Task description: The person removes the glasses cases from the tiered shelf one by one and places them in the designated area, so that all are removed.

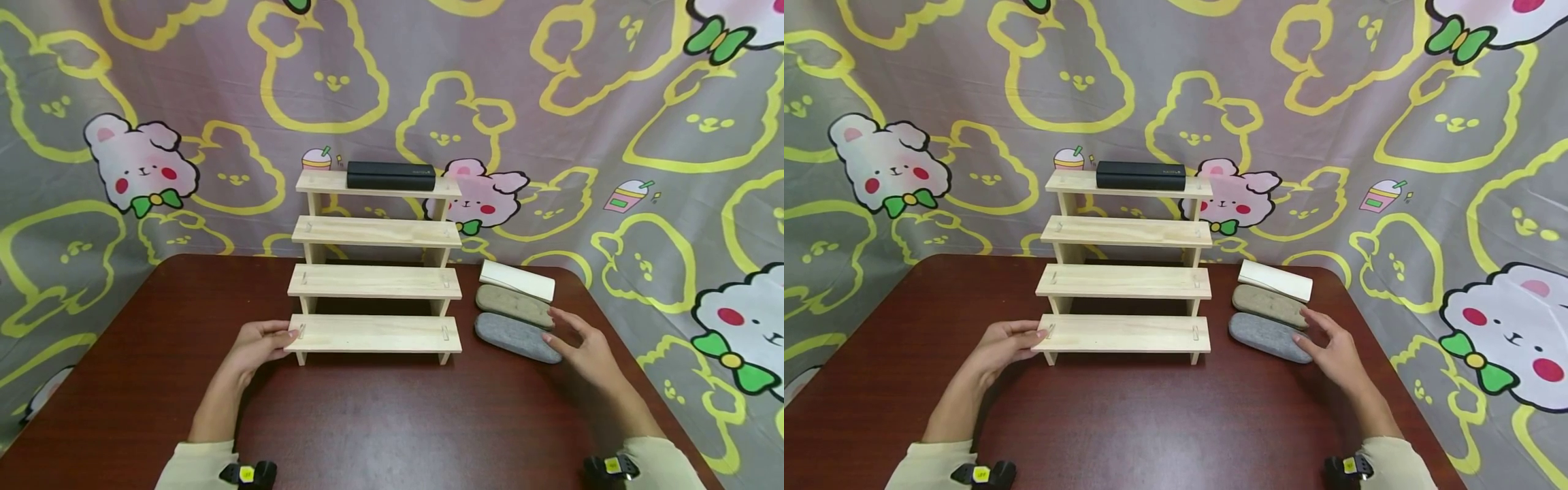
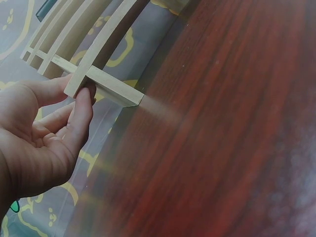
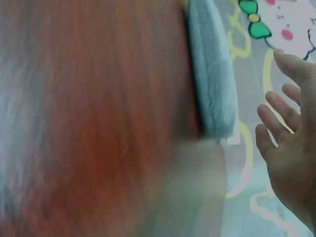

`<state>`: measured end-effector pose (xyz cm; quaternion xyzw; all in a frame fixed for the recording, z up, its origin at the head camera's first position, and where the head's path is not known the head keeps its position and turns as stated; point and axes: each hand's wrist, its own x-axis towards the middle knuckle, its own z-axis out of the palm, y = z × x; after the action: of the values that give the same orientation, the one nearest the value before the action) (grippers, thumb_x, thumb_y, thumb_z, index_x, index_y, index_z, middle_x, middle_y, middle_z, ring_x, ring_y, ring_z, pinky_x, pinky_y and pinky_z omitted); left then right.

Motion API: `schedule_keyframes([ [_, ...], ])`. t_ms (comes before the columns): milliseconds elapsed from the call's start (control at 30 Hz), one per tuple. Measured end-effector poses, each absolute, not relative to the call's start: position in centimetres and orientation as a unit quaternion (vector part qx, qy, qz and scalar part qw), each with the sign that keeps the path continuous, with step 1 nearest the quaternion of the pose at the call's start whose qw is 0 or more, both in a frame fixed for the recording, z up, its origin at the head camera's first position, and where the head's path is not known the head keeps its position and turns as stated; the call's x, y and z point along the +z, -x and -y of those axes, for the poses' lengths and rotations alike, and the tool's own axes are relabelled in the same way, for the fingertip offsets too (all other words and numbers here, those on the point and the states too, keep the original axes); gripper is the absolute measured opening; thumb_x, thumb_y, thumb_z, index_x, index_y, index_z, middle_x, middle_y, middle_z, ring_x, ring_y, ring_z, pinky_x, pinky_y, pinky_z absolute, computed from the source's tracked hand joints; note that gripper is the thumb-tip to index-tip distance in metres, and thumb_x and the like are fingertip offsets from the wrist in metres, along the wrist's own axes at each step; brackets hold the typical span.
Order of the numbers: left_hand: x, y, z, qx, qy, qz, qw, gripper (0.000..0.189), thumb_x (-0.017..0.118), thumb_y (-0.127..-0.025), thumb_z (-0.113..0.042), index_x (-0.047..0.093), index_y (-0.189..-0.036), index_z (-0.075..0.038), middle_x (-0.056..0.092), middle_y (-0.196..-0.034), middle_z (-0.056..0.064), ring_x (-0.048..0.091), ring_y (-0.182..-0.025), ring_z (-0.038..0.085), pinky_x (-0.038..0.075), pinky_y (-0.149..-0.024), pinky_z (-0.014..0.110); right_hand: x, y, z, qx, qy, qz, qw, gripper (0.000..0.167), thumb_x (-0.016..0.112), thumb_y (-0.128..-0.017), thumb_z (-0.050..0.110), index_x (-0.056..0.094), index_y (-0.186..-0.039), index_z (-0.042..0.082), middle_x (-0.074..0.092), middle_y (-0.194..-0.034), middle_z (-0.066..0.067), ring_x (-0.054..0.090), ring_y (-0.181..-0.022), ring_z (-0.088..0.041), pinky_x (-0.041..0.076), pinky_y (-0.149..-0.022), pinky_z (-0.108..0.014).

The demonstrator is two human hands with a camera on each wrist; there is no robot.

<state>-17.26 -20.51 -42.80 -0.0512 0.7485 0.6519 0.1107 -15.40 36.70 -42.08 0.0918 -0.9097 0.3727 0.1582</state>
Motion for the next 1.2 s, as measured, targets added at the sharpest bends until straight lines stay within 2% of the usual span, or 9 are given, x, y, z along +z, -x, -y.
schedule_keyframes([
  [200, -42.9, 17.3, 20.7, 0.654, 0.045, -0.747, 0.109, 0.058, 0.065, -0.097, -0.010, 0.043, -0.141, 0.021, 0.070, -0.092, -0.008, 0.064, -0.078, -0.003, 0.059, -0.071, 0.015, -40.5, 15.6, -35.0, 0.386, -0.118, 0.899, 0.172, 0.053, 0.075, -0.092, 0.010, 0.058, -0.142, 0.007, 0.054, -0.127, 0.030, 0.049, -0.113, 0.020, 0.040, -0.088, 0.001],
  [333, -42.9, 17.4, 20.6, 0.652, 0.049, -0.748, 0.108, 0.057, 0.065, -0.097, -0.010, 0.044, -0.140, 0.021, 0.069, -0.090, -0.009, 0.064, -0.077, -0.004, 0.058, -0.071, 0.014, -39.2, 15.9, -34.0, 0.403, -0.144, 0.886, 0.180, 0.050, 0.072, -0.093, 0.005, 0.058, -0.141, 0.004, 0.056, -0.127, 0.030, 0.051, -0.114, 0.017, 0.040, -0.091, 0.001],
  [633, -42.9, 17.3, 20.5, 0.647, 0.048, -0.753, 0.110, 0.056, 0.064, -0.097, -0.010, 0.045, -0.140, 0.020, 0.070, -0.090, -0.009, 0.064, -0.078, -0.004, 0.058, -0.073, 0.014, -36.1, 16.9, -32.2, 0.446, -0.175, 0.863, 0.163, 0.038, 0.066, -0.096, 0.002, 0.062, -0.134, 0.001, 0.063, -0.117, 0.030, 0.062, -0.108, 0.008, 0.052, -0.080, -0.008],
  [867, -43.0, 17.4, 20.6, 0.649, 0.047, -0.751, 0.111, 0.057, 0.065, -0.098, -0.012, 0.045, -0.140, 0.020, 0.071, -0.091, -0.009, 0.064, -0.079, -0.004, 0.058, -0.072, 0.014, -34.2, 18.0, -30.7, 0.478, -0.201, 0.837, 0.175, 0.036, 0.064, -0.095, -0.003, 0.062, -0.131, -0.006, 0.065, -0.119, 0.026, 0.063, -0.109, 0.005, 0.053, -0.086, -0.009],
  [1200, -42.9, 17.3, 20.6, 0.650, 0.048, -0.750, 0.113, 0.057, 0.065, -0.098, -0.012, 0.044, -0.141, 0.020, 0.071, -0.092, -0.008, 0.064, -0.079, -0.004, 0.058, -0.072, 0.014, -32.0, 19.0, -28.9, 0.478, -0.209, 0.834, 0.182, 0.034, 0.065, -0.095, -0.001, 0.064, -0.129, -0.007, 0.067, -0.113, 0.030, 0.064, -0.105, 0.005, 0.051, -0.089, -0.008],
])
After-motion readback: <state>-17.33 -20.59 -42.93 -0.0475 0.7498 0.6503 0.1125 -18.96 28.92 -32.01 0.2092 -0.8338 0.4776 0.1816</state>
